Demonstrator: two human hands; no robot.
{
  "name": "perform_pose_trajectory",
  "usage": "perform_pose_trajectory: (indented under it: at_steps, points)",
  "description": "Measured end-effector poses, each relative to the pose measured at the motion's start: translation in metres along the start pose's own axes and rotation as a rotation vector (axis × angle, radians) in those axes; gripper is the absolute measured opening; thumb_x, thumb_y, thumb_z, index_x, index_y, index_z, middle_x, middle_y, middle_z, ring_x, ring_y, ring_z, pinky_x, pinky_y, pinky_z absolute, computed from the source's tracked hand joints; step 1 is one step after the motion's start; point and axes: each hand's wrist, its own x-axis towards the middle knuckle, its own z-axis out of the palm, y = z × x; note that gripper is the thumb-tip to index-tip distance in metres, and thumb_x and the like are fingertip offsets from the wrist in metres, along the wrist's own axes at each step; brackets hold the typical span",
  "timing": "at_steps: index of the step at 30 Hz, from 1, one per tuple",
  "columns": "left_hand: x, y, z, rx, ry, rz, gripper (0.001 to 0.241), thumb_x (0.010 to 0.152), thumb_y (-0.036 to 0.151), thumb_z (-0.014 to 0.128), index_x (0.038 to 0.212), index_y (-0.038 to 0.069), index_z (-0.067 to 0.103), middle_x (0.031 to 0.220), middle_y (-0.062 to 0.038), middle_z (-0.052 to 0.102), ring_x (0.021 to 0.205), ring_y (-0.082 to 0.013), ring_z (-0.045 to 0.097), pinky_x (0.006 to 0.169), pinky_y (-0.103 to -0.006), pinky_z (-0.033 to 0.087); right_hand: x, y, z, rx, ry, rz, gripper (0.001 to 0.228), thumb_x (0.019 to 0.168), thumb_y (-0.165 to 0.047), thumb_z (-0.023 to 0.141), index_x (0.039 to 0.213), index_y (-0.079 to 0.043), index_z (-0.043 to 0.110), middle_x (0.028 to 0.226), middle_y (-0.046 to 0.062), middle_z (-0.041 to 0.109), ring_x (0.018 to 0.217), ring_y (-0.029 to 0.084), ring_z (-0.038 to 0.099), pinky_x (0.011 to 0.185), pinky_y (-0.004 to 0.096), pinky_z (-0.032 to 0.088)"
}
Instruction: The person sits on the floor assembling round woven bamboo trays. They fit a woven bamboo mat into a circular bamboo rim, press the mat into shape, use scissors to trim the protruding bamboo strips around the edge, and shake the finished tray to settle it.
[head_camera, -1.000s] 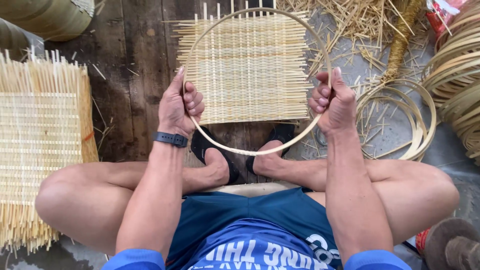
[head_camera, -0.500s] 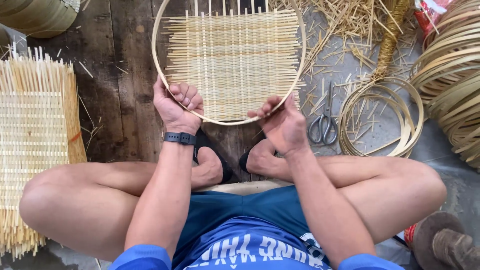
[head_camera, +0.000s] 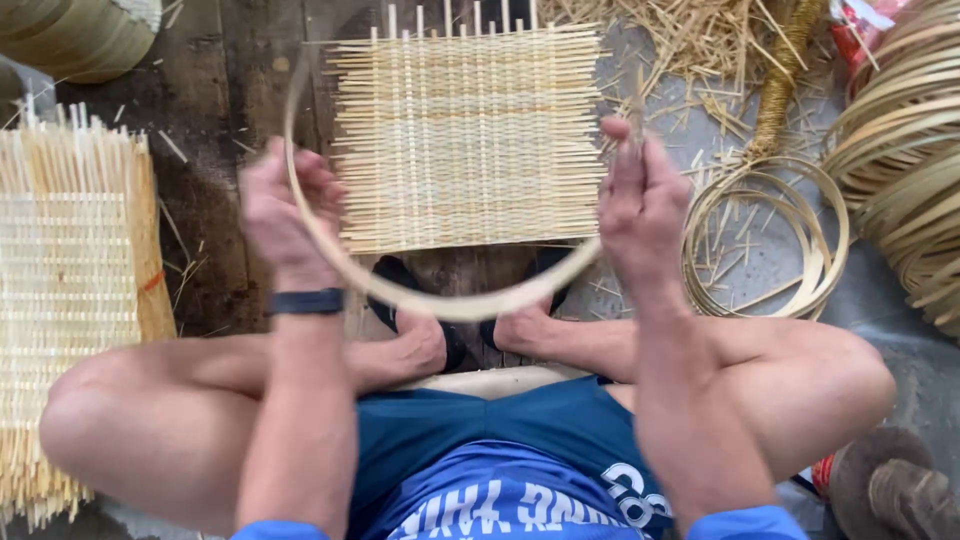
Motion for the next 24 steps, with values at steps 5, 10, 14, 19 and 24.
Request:
perform_pose_trajectory:
  at_steps: [5, 10, 14, 19, 24]
  points:
    - [-0.048, 0.046, 0.054, 0.774, -0.702, 0.109, 0.027, 0.105, 0.029, 0.063, 0.114, 0.007, 0.075, 0.120, 0.001, 0.075, 0.093, -0.0089, 0.072, 0.075, -0.0259, 0.065, 0.023, -0.076, -0.010, -0.426, -0.517, -0.775, 0.027, 0.119, -0.021, 0.053, 0.118, 0.003, 0.066, 0.101, 0.013, 0.069, 0.089, 0.021, 0.068, 0.073, 0.032, 0.056]
    - [-0.077, 0.010, 0.049, 0.773, -0.576, -0.131, 0.028, 0.100, 0.027, 0.069, 0.117, 0.007, 0.080, 0.078, 0.000, 0.066, 0.062, -0.0035, 0.051, 0.049, -0.0216, 0.037, 0.034, -0.060, 0.018, -0.961, -0.417, -0.824, 0.052, 0.092, -0.049, 0.075, 0.076, -0.002, 0.061, 0.070, 0.011, 0.057, 0.062, 0.026, 0.060, 0.051, 0.040, 0.046]
    - [-0.080, 0.002, 0.033, 0.528, -0.420, -0.516, 0.042, 0.099, 0.050, 0.057, 0.108, 0.016, 0.079, 0.070, 0.000, 0.061, 0.049, -0.0062, 0.039, 0.041, -0.0238, 0.026, 0.015, -0.025, 0.035, -0.915, -0.513, -0.917, 0.049, 0.088, -0.049, 0.074, 0.074, -0.004, 0.059, 0.073, 0.011, 0.054, 0.066, 0.029, 0.058, 0.058, 0.042, 0.048]
    - [-0.047, -0.008, 0.023, 0.801, -0.634, -0.906, 0.094, 0.071, 0.095, 0.010, 0.058, 0.012, 0.053, 0.054, 0.002, 0.046, 0.045, -0.0107, 0.036, 0.040, -0.0280, 0.022, -0.010, -0.008, 0.064, -0.862, -0.572, -1.061, 0.024, 0.085, -0.026, 0.072, 0.079, -0.007, 0.060, 0.078, 0.008, 0.055, 0.074, 0.026, 0.061, 0.065, 0.040, 0.051]
    - [-0.055, -0.019, 0.016, 0.880, -0.698, -0.707, 0.084, 0.078, 0.096, 0.020, 0.054, 0.017, 0.036, 0.053, 0.005, 0.033, 0.047, -0.0097, 0.026, 0.042, -0.0297, 0.018, -0.025, -0.007, 0.073, -0.910, -0.495, -0.907, 0.021, 0.080, -0.023, 0.072, 0.075, -0.008, 0.059, 0.071, 0.008, 0.055, 0.063, 0.025, 0.061, 0.055, 0.042, 0.048]
